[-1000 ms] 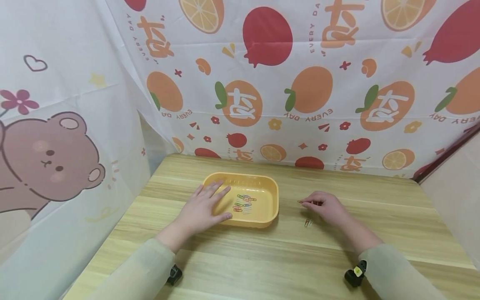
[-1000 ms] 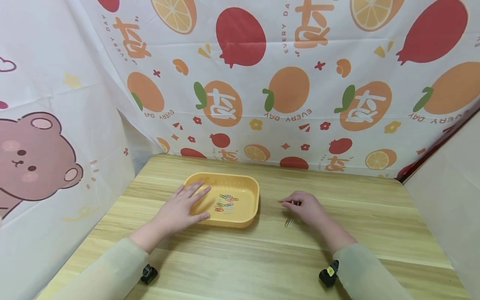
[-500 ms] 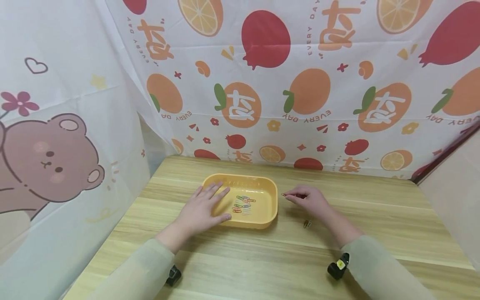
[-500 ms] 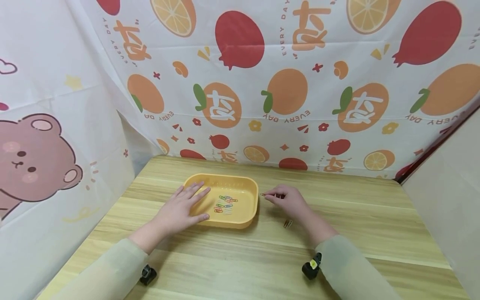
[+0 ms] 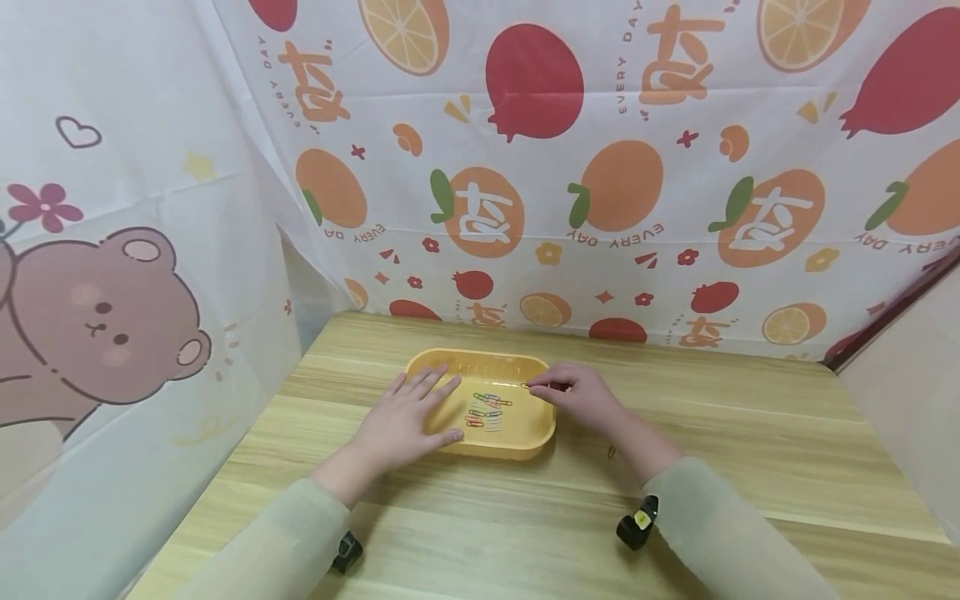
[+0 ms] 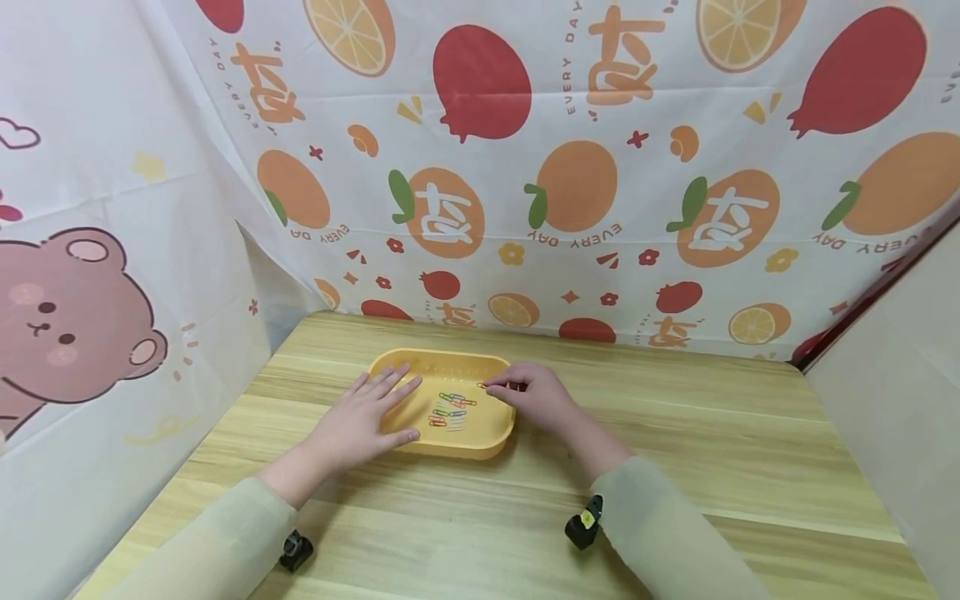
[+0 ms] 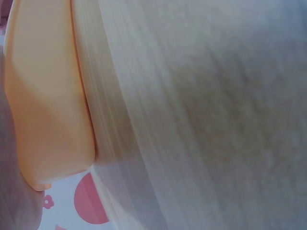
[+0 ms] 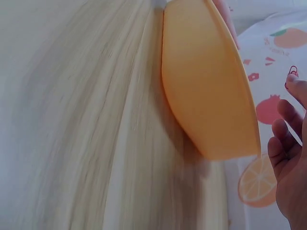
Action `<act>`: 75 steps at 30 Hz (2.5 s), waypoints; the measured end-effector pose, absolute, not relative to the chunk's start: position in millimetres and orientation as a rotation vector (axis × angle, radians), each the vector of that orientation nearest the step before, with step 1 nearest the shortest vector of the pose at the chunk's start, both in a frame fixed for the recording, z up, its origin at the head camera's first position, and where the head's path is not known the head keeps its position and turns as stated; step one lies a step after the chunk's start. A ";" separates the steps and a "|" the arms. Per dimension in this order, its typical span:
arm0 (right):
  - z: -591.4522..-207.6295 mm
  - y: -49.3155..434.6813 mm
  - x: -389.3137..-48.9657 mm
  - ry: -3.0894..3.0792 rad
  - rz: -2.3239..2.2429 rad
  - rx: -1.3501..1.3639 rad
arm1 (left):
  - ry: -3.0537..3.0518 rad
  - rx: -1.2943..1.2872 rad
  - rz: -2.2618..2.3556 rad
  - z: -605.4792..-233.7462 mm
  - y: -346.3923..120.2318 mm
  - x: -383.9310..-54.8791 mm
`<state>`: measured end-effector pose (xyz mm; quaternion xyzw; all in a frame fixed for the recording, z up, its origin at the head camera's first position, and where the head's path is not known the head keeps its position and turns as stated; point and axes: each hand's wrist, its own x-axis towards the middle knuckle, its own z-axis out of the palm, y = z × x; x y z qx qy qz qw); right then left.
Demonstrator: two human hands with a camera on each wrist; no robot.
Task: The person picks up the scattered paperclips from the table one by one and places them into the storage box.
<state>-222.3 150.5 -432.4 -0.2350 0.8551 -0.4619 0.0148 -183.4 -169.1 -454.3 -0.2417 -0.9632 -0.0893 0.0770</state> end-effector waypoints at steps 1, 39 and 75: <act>-432.1 148.3 -222.7 2.661 -1.434 -0.735 | -2.886 -0.724 -0.267 -454.7 -169.1 -183.6; -442.5 75.1 -236.7 2.912 -0.387 -0.772 | -2.871 -0.733 -0.291 -453.5 -168.8 -184.0; -439.8 79.4 -236.6 2.977 -0.426 -0.715 | -2.863 -0.736 -0.298 -451.5 -168.4 -183.5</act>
